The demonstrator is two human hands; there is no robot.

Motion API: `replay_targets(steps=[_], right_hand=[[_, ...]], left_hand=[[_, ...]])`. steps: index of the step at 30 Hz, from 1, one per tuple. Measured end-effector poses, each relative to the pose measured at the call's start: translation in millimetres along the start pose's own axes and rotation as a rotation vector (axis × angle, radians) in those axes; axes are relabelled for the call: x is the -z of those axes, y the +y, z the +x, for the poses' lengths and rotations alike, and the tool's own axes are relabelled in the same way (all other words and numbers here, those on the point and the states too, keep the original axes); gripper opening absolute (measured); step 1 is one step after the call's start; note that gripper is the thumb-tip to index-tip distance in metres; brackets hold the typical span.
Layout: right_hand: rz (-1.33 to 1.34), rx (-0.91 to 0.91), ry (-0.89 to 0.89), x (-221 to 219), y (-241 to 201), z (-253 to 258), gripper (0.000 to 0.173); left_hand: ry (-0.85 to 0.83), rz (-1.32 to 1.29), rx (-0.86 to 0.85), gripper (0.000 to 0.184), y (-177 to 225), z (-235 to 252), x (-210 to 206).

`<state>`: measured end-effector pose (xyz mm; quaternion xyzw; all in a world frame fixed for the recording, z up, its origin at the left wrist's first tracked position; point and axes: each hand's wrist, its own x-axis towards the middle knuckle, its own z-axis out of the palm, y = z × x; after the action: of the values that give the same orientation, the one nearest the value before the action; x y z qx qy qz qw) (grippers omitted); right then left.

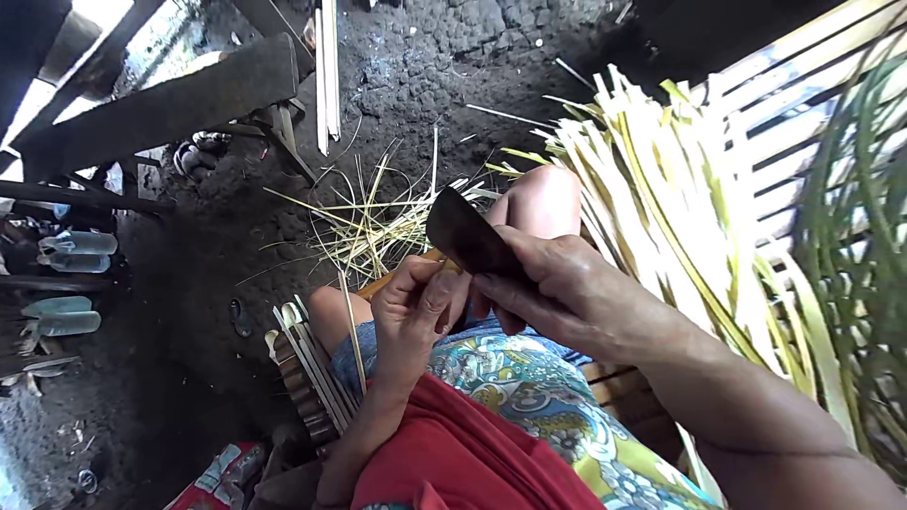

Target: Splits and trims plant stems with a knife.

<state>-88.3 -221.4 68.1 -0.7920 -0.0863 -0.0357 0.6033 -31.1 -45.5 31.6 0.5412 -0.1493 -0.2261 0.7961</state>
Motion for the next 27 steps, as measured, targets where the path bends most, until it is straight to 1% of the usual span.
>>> replay_targets(steps=[3,6,9,12,14,16,18,20,24,27], right_hand=[[-0.016,0.002,-0.003,-3,0,1,0.008],[-0.028,0.020,-0.019,-5,1,0,0.009],[-0.051,0.030,-0.084,0,0,2,0.012],[-0.089,-0.010,-0.155,3,-5,5,0.014],[-0.084,-0.031,-0.170,3,-9,6,0.014],[-0.132,-0.005,-0.161,6,-12,5,0.011],[-0.312,0.040,-0.115,8,-13,1,0.011],[-0.392,0.052,-0.095,10,-12,0,0.012],[-0.365,0.026,-0.082,9,-13,-2,0.014],[-0.317,0.016,-0.037,1,-12,-2,0.016]], left_hand=[[0.013,0.026,-0.015,0.007,0,-1,2],[-0.008,0.047,-0.044,0.007,-1,-2,5],[-0.034,0.069,-0.041,0.007,0,-3,7],[-0.054,0.060,-0.039,0.008,2,-4,7],[-0.047,0.026,-0.047,0.008,2,-6,6],[-0.028,0.049,-0.036,0.008,4,-8,6],[0.001,0.097,-0.029,0.006,6,-8,5],[0.011,0.141,-0.047,0.006,6,-7,6],[0.041,0.121,-0.072,0.005,0,-7,1],[0.076,0.068,-0.087,0.006,-2,-8,-1]])
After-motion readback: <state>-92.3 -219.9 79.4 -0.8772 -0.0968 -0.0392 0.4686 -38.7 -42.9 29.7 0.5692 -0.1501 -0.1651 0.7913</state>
